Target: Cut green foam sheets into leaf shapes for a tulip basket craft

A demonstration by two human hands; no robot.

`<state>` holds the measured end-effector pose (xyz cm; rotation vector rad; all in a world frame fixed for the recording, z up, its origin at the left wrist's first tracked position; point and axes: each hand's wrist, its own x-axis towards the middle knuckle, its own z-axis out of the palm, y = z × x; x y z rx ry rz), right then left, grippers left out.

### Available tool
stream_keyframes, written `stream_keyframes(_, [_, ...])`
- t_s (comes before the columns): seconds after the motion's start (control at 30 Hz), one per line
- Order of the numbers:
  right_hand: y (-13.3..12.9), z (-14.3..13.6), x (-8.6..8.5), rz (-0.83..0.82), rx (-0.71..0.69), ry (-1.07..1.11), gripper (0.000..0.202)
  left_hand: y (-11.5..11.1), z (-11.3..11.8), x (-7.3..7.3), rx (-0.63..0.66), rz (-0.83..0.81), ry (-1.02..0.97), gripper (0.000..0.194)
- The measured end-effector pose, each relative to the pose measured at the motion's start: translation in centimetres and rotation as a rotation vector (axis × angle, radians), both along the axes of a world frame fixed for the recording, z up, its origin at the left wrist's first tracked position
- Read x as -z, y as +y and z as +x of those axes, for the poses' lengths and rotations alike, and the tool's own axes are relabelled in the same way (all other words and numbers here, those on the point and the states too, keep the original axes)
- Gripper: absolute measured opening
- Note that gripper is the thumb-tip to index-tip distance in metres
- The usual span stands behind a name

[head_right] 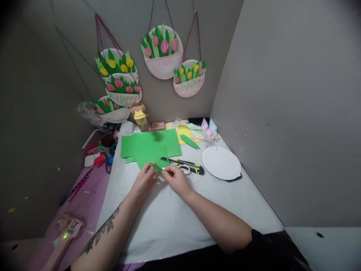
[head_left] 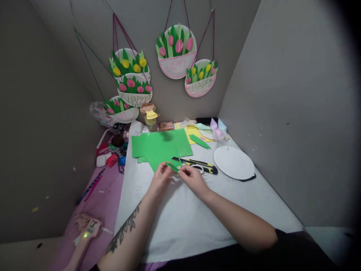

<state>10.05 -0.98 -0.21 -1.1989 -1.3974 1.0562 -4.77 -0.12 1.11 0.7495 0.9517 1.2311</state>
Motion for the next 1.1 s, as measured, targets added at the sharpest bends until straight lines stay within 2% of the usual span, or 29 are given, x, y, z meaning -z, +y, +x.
stream_keyframes(0.07, [-0.1,0.0,-0.1,0.028,-0.026,0.000,0.014,-0.6,0.8,0.3,0.073,-0.005,0.089,0.034])
stream_keyframes(0.13, [-0.2,-0.1,-0.3,0.047,-0.060,0.013,0.013,-0.6,0.9,0.4,0.074,-0.051,0.089,0.035])
stream_keyframes(0.3, [-0.5,0.0,-0.9,-0.026,-0.169,0.138,0.015,0.7,-0.4,0.2,-0.056,-0.197,-0.163,0.041])
stream_keyframes(0.57, [-0.2,0.2,-0.7,-0.069,-0.146,0.232,0.017,1.5,-1.5,0.0,-0.147,-0.147,-0.255,0.040])
stream_keyframes(0.67, [-0.2,0.3,-0.4,-0.045,-0.171,0.269,0.018,1.8,-2.0,0.2,-0.243,-0.116,-0.218,0.042])
stream_keyframes(0.77, [-0.2,0.4,-0.2,0.010,-0.057,0.233,0.015,1.5,-1.9,0.5,-0.302,-0.001,-0.009,0.042])
stream_keyframes(0.87, [-0.2,0.4,0.1,0.125,0.055,0.061,0.016,0.7,-1.0,0.9,-0.205,0.105,0.186,0.040])
stream_keyframes(0.97, [-0.2,0.5,0.1,0.189,0.039,-0.106,0.021,0.0,-0.2,1.1,-0.107,0.142,0.214,0.038])
stream_keyframes(1.1, [-0.3,0.6,0.0,0.258,0.055,-0.208,0.010,-0.3,0.1,0.7,-0.044,0.131,0.224,0.040])
